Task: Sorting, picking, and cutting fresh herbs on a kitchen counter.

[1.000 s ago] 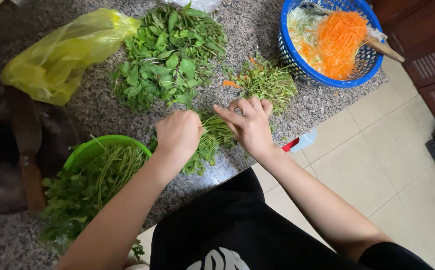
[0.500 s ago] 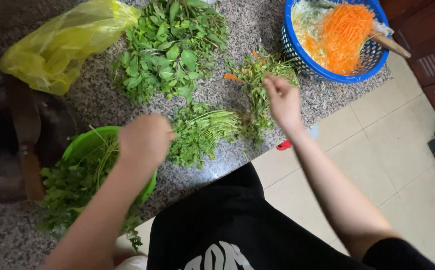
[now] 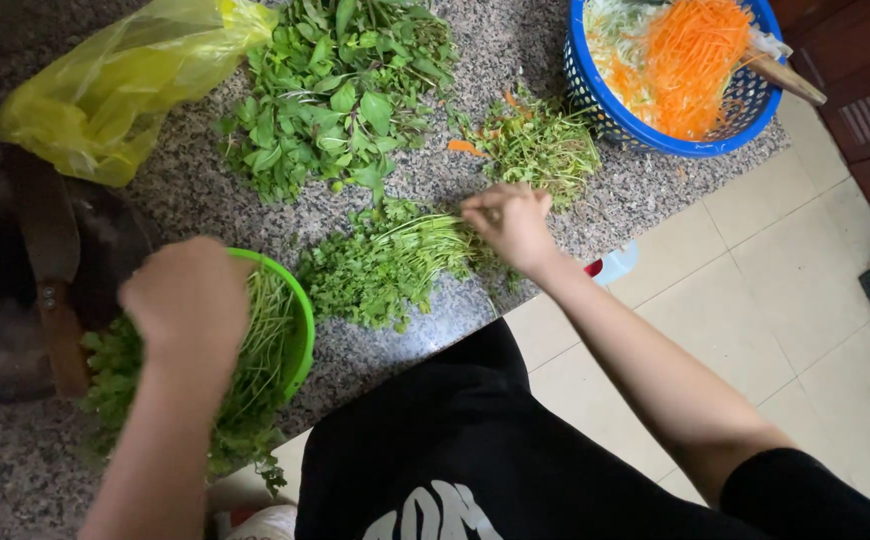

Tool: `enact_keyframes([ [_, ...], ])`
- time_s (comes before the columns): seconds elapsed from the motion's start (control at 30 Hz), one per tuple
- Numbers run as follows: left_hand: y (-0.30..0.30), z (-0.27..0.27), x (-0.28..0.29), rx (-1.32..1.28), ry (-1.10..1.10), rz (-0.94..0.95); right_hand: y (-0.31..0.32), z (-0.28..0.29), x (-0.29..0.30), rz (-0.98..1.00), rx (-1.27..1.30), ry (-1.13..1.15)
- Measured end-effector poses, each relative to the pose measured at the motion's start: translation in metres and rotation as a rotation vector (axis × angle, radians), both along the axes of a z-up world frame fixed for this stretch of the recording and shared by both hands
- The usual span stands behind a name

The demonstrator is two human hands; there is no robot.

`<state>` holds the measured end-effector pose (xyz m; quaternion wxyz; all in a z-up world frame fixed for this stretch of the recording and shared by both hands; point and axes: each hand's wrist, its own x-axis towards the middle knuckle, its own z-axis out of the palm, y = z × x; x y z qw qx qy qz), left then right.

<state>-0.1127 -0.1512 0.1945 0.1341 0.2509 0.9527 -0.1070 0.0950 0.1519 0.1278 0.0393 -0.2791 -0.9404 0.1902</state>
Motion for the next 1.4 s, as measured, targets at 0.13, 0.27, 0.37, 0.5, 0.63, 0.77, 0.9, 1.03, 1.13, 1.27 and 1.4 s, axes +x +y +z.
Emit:
enact_keyframes([
  [0.13, 0.057, 0.010, 0.031, 0.178, -0.359, -0.003, -0.017, -0.017, -0.009, 0.146, 0.008, -0.071],
  [0.27, 0.103, -0.063, 0.055, 0.275, -0.427, -0.218, -0.027, -0.031, -0.015, 0.147, 0.059, -0.107],
  [0.37, 0.131, -0.106, 0.060, 0.320, -0.371, -0.300, -0.011, -0.058, -0.014, -0.005, -0.041, -0.012],
  [0.5, 0.145, -0.138, 0.070, 0.489, -0.078, -0.405, 0.016, -0.082, 0.002, -0.168, -0.098, 0.017],
  [0.63, 0.148, -0.119, 0.093, 0.550, 0.078, -0.449, 0.005, -0.049, 0.009, -0.085, -0.075, -0.070],
  [0.77, 0.153, -0.118, 0.123, 0.629, -0.116, -0.578, 0.004, -0.058, 0.013, 0.020, 0.115, -0.116],
  [0.9, 0.156, -0.149, 0.156, 0.655, -0.136, -0.789, 0.006, -0.061, 0.012, 0.014, 0.124, -0.062],
  [1.03, 0.163, -0.173, 0.177, 0.698, -0.038, -0.752, 0.007, -0.041, 0.009, -0.005, 0.063, -0.024],
  [1.13, 0.175, -0.190, 0.183, 0.699, 0.107, -0.718, 0.008, -0.039, 0.008, 0.008, 0.056, -0.024],
  [1.27, 0.186, -0.203, 0.182, 0.653, 0.176, -0.631, 0.005, -0.043, 0.006, 0.040, 0.048, -0.028],
  [1.4, 0.191, -0.228, 0.184, 0.600, 0.094, -0.637, -0.008, -0.022, 0.002, 0.097, 0.003, -0.036],
])
